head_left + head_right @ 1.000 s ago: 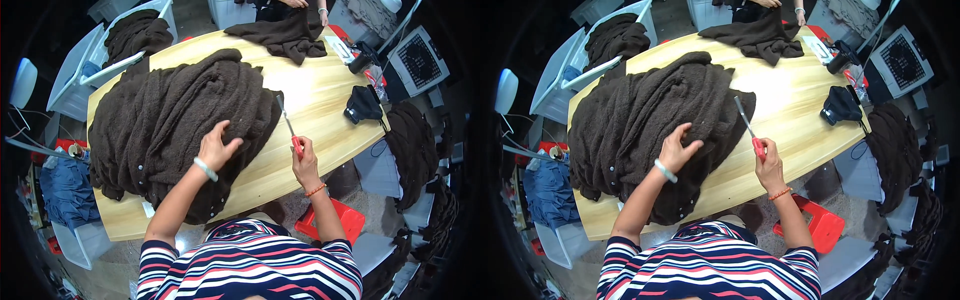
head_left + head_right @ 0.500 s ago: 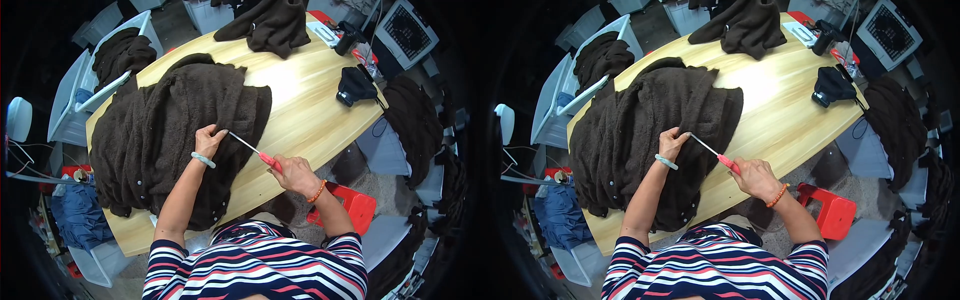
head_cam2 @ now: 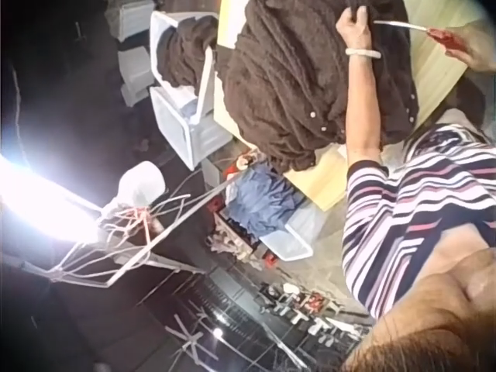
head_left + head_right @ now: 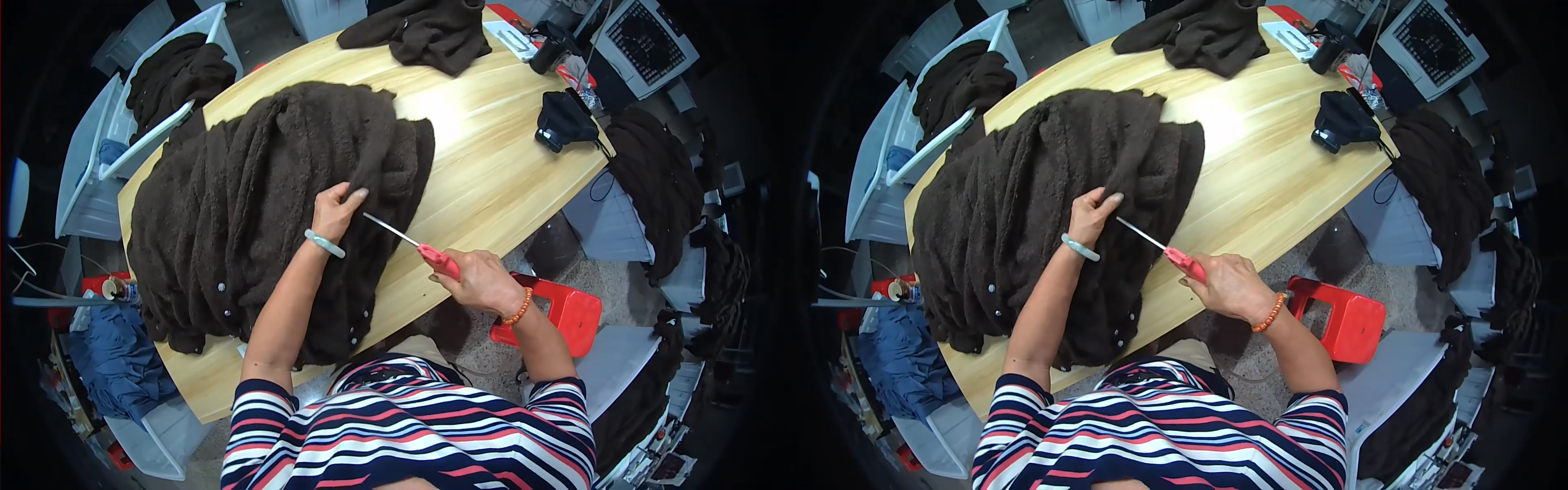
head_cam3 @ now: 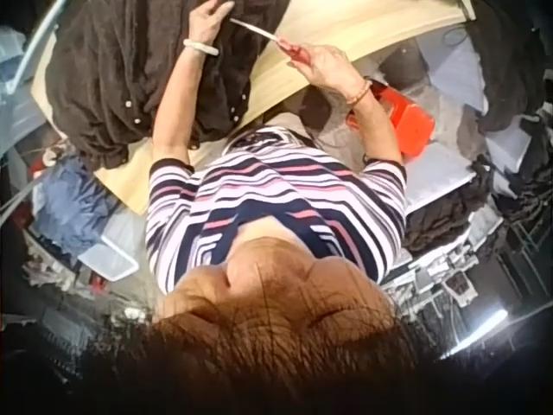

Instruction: Trimming excess threads from sweaters and inspecting them.

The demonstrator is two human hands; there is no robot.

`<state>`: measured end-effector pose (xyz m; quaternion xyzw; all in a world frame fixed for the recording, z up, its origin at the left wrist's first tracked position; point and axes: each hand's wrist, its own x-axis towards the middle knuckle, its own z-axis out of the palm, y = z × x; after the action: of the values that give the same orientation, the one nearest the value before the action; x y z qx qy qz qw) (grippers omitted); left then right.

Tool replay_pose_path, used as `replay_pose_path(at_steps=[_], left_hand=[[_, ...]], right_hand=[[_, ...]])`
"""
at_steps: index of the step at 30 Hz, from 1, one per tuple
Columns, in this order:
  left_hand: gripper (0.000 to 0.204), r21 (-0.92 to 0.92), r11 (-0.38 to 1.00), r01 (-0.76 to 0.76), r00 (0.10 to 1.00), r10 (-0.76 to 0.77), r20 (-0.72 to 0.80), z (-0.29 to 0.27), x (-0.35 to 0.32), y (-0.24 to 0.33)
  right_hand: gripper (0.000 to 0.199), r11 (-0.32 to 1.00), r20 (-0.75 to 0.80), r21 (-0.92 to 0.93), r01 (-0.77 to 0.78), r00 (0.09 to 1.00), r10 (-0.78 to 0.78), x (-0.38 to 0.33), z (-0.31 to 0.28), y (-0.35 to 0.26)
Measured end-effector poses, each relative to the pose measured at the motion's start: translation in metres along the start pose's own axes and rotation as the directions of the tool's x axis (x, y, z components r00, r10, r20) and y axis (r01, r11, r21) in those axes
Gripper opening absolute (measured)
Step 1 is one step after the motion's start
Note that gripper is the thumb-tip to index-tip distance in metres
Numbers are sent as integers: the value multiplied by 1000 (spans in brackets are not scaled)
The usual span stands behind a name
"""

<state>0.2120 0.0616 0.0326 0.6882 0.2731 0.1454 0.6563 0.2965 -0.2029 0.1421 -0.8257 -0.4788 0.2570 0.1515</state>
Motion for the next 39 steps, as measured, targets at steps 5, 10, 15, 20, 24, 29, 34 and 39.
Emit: replay_pose_path(at_steps=[5, 10, 15, 20, 24, 29, 34, 39], left_hand=[[48, 88, 994, -65, 995, 58, 87, -36, -57, 9], [43, 179, 981, -74, 997, 74, 6, -35, -103, -8], [3, -248, 965, 83, 996, -87, -5, -38, -99, -37], [8, -452, 879, 151, 985, -172, -5, -39, -119, -36], [18, -202, 979, -27, 998, 37, 48, -19, -140, -27], [23, 419, 741, -525, 807, 589, -30, -35, -202, 3], [49, 723, 684, 101, 623, 523, -582, -126, -213, -37], [54, 878, 443, 180, 715, 554, -426, -169, -215, -64]], right_hand=[[23, 997, -69, 70, -14, 997, 19, -30, 18, 2], [21, 999, -119, 2, -38, 992, 38, -42, 36, -18], [25, 997, 134, -65, 47, 990, -38, -65, 41, -57], [24, 996, 75, -92, 21, 997, -14, -73, 41, -69], [24, 991, 175, 20, 134, 975, -135, -81, 49, -61], [31, 956, -159, 90, 280, 951, -264, -61, 44, -50], [28, 976, -206, 14, 218, 956, -210, -32, 36, -65], [25, 954, -138, -45, 296, 944, -299, 0, 40, -87]])
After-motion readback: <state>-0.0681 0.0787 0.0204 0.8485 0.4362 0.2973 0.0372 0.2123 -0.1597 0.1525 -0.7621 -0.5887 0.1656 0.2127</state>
